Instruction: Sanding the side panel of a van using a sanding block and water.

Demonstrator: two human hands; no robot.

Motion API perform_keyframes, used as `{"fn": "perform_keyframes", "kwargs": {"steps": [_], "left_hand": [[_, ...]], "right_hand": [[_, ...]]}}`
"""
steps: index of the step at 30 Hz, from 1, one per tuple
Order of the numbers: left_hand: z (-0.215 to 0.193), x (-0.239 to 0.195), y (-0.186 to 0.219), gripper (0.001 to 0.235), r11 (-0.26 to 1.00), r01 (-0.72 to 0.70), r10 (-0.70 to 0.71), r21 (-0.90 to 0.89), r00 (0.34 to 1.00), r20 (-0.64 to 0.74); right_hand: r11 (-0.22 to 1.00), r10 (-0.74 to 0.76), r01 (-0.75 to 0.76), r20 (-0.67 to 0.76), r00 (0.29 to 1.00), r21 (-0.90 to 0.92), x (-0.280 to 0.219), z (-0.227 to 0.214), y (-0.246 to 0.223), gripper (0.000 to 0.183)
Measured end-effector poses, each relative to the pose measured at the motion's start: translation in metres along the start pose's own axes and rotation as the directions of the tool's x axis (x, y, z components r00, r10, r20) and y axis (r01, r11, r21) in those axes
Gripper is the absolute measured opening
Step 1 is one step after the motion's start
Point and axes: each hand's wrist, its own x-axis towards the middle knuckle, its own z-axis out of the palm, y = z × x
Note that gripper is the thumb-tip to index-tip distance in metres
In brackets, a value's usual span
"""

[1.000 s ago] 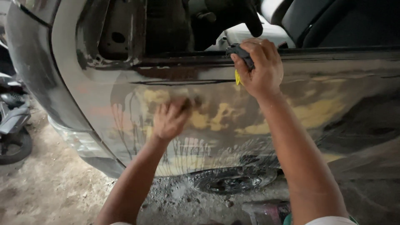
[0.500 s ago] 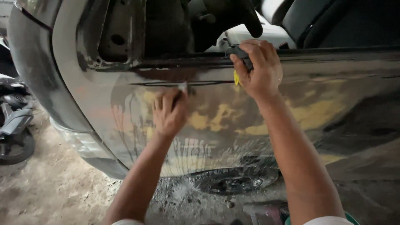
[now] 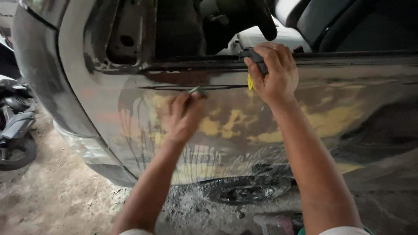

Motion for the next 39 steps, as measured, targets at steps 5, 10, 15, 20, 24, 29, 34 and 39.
{"fn": "perform_keyframes", "kwargs": {"steps": [5,10,15,20,24,29,34,39], "left_hand": [[0.033,-0.006,0.061,0.046,0.936,0.173,0.077,-0.307,0.750,0.657],[0.009,-0.035,0.018,0.032,0.826,0.409,0.120,-0.389,0.547,0.829],[0.005,0.013,0.004,0.032,0.634,0.582,-0.403,-0.510,0.811,0.425],[0.031,0.009,0.064,0.037,0.956,-0.164,0.241,-0.245,0.913,0.329],[-0.046,0.059,0.060,0.038,0.822,0.569,-0.130,-0.013,0.209,0.969],[-0.022,0.006,-0.015,0.029,0.973,0.032,-0.044,-0.227,0.998,-0.049],[-0.001,-0.002,-0.002,0.035,0.962,0.209,-0.223,-0.178,0.972,-0.068],[-0.025,-0.024,-0.029,0.035,0.981,0.174,-0.181,-0.089,0.980,-0.078]], "right_hand": [[0.999,0.043,-0.044,0.038,0.998,0.011,0.013,-0.017,-0.015,0.029],[0.998,0.030,-0.031,0.015,0.999,0.062,0.011,-0.014,-0.010,0.029],[0.999,0.042,-0.042,-0.008,0.999,0.010,0.004,-0.004,-0.011,0.027],[1.000,0.020,-0.020,0.004,1.000,0.023,0.005,-0.010,-0.008,0.029],[0.999,-0.018,0.019,0.019,1.000,-0.045,0.011,-0.018,-0.016,0.029],[0.985,-0.080,0.081,0.015,0.997,-0.153,0.029,0.015,-0.063,0.025],[0.967,-0.212,0.226,0.117,0.970,-0.118,0.049,0.047,-0.109,0.027],[0.921,-0.221,0.297,0.288,0.932,-0.253,-0.017,0.025,-0.073,0.027]]}}
